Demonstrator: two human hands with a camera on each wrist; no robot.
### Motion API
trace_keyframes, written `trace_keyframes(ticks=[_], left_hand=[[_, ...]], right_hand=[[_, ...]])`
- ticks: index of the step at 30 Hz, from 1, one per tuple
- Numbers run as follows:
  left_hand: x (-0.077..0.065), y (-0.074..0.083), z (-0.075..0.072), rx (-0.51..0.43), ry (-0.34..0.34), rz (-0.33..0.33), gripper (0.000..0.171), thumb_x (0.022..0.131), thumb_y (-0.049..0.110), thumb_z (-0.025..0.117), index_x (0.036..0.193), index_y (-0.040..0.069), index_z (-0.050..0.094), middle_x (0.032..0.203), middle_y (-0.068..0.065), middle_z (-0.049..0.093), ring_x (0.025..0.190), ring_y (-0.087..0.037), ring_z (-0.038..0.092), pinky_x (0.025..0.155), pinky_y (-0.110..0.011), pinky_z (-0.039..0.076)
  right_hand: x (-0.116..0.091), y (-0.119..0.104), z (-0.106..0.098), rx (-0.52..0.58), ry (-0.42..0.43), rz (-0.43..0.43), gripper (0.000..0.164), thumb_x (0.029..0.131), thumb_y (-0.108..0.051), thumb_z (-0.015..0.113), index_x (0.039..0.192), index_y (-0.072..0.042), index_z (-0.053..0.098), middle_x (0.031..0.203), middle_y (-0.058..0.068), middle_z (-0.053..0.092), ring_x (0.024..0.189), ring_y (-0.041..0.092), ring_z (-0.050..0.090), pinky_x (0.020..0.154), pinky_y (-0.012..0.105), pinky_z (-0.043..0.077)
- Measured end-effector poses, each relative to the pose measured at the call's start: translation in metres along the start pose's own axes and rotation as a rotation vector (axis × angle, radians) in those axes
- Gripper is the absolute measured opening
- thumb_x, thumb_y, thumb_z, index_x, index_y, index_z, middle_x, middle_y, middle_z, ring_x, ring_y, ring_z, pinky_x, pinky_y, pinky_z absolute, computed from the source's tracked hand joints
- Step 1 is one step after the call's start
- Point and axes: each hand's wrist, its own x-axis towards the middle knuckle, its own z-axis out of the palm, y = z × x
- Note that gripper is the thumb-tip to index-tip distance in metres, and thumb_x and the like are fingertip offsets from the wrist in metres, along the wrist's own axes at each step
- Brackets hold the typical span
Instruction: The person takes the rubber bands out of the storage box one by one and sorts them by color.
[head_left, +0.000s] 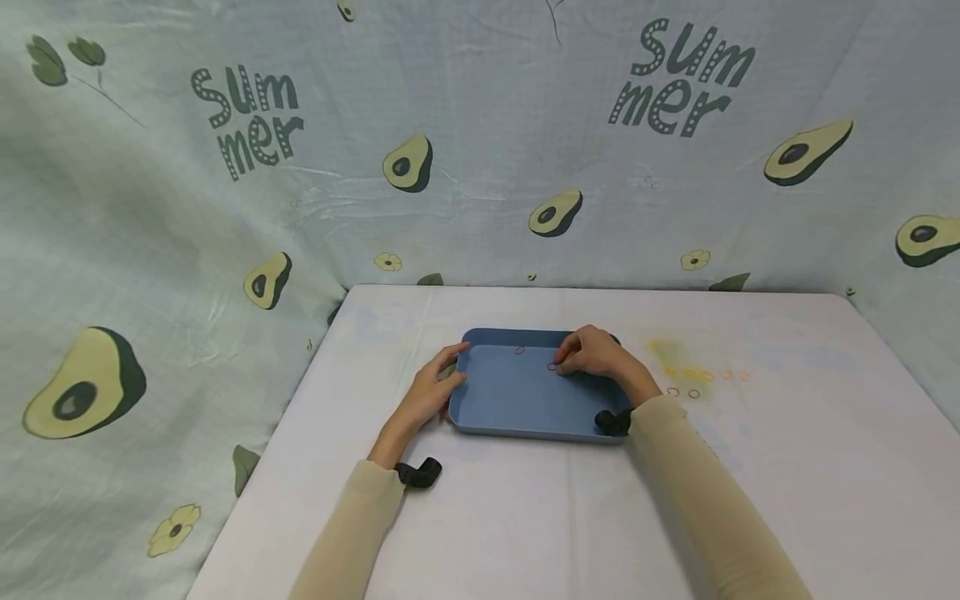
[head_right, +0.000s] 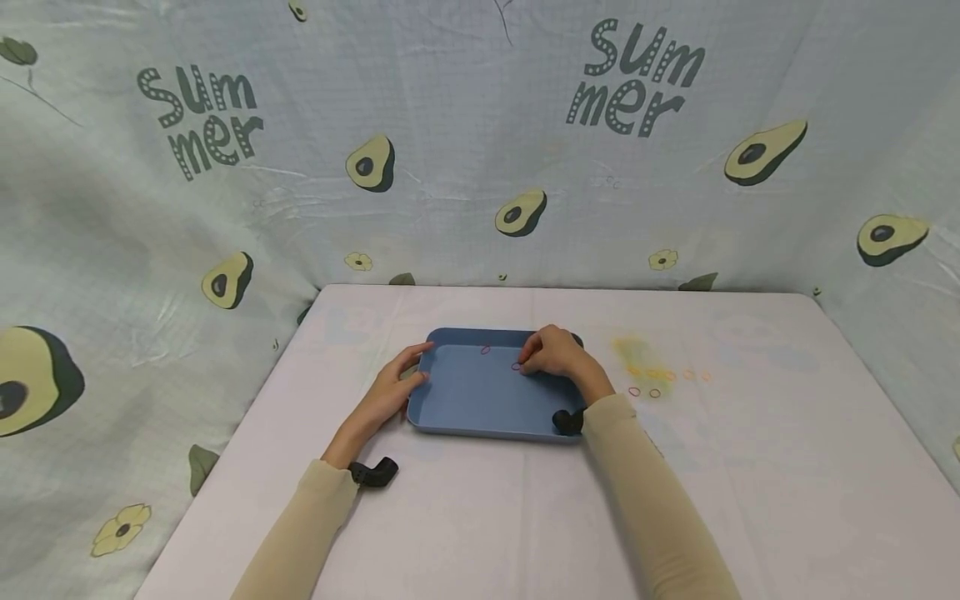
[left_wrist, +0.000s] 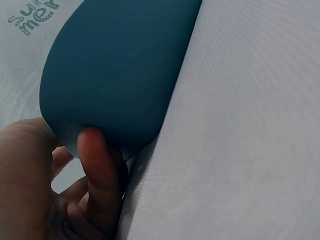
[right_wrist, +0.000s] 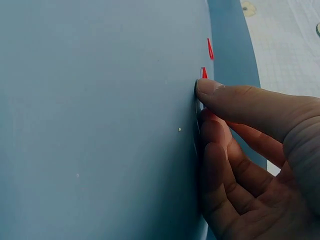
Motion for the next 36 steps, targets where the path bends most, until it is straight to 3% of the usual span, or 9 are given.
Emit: trace_keyframes(ticks=[3,4,6,8,10,13,16,21,36], left_hand=[[-0.001,0.002,0.0,-0.01,-0.004,-0.011,0.05,0.097,0.024,0.052,0.145,0.033,0.041,0.149,-0.006,0.041,0.079,-0.033,0.066,0.047,-0.044,0.049],[-0.001,0.004,-0.001,-0.01,-0.006,-0.015,0.05,0.097,0.024,0.052,0.146,0.033,0.041,0.149,-0.005,0.041,0.082,-0.032,0.065,0.049,-0.044,0.05],[-0.003,0.01,-0.002,-0.009,-0.013,-0.016,0.051,0.098,0.022,0.052,0.146,0.03,0.041,0.15,-0.006,0.041,0.096,-0.034,0.065,0.066,-0.045,0.054],[-0.006,0.018,-0.003,-0.004,-0.019,-0.015,0.051,0.098,0.02,0.052,0.147,0.026,0.04,0.151,-0.008,0.04,0.119,-0.033,0.056,0.087,-0.047,0.05],[-0.009,0.026,-0.004,0.001,-0.025,-0.008,0.052,0.098,0.018,0.052,0.148,0.023,0.04,0.152,-0.011,0.039,0.138,-0.029,0.039,0.099,-0.047,0.041],[-0.009,0.029,-0.005,0.0,-0.032,-0.006,0.052,0.098,0.017,0.051,0.148,0.022,0.039,0.152,-0.014,0.038,0.136,-0.031,0.042,0.096,-0.047,0.043],[-0.005,0.018,-0.003,0.001,-0.02,-0.008,0.051,0.098,0.02,0.052,0.147,0.028,0.04,0.151,-0.009,0.039,0.135,-0.027,0.043,0.097,-0.046,0.043],[0.0,0.003,-0.001,0.002,0.006,0.011,0.05,0.096,0.024,0.054,0.144,0.034,0.043,0.149,0.001,0.042,0.141,-0.021,0.036,0.109,-0.05,0.034],[0.0,0.001,-0.001,-0.003,0.009,0.011,0.05,0.096,0.024,0.054,0.145,0.031,0.043,0.149,0.0,0.043,0.14,-0.022,0.037,0.109,-0.051,0.033]], right_hand=[[0.001,0.001,0.0,0.002,0.01,-0.01,0.01,0.077,-0.016,0.079,0.085,-0.011,0.077,0.083,0.003,0.073,0.073,0.014,0.058,0.066,0.027,0.046],[0.001,0.0,0.0,0.002,0.014,-0.011,0.009,0.077,-0.016,0.079,0.084,-0.011,0.077,0.083,0.003,0.073,0.073,0.014,0.058,0.066,0.027,0.046],[0.001,0.001,0.0,0.001,0.015,-0.013,0.008,0.078,-0.017,0.079,0.084,-0.012,0.077,0.084,0.002,0.073,0.075,0.015,0.058,0.067,0.027,0.045],[0.002,0.001,0.0,-0.002,0.014,-0.014,0.007,0.078,-0.017,0.079,0.083,-0.013,0.078,0.085,0.002,0.073,0.076,0.015,0.057,0.067,0.027,0.045],[0.002,0.002,-0.001,-0.004,0.012,-0.02,0.007,0.078,-0.018,0.078,0.084,-0.013,0.078,0.086,0.002,0.073,0.076,0.015,0.057,0.067,0.027,0.045],[0.002,0.003,-0.001,0.001,0.008,-0.03,0.009,0.078,-0.019,0.079,0.084,-0.013,0.078,0.085,0.001,0.073,0.076,0.014,0.058,0.067,0.027,0.045],[0.003,0.004,-0.001,0.009,0.002,-0.032,0.01,0.077,-0.019,0.08,0.086,-0.014,0.078,0.084,0.001,0.073,0.076,0.014,0.059,0.069,0.028,0.046],[0.003,0.004,0.0,0.015,0.003,-0.026,0.01,0.077,-0.02,0.08,0.086,-0.016,0.078,0.084,0.0,0.073,0.077,0.015,0.059,0.07,0.028,0.046],[0.003,0.005,0.003,0.015,0.001,-0.039,0.005,0.08,-0.019,0.077,0.083,-0.015,0.079,0.09,0.002,0.074,0.079,0.016,0.057,0.07,0.028,0.045]])
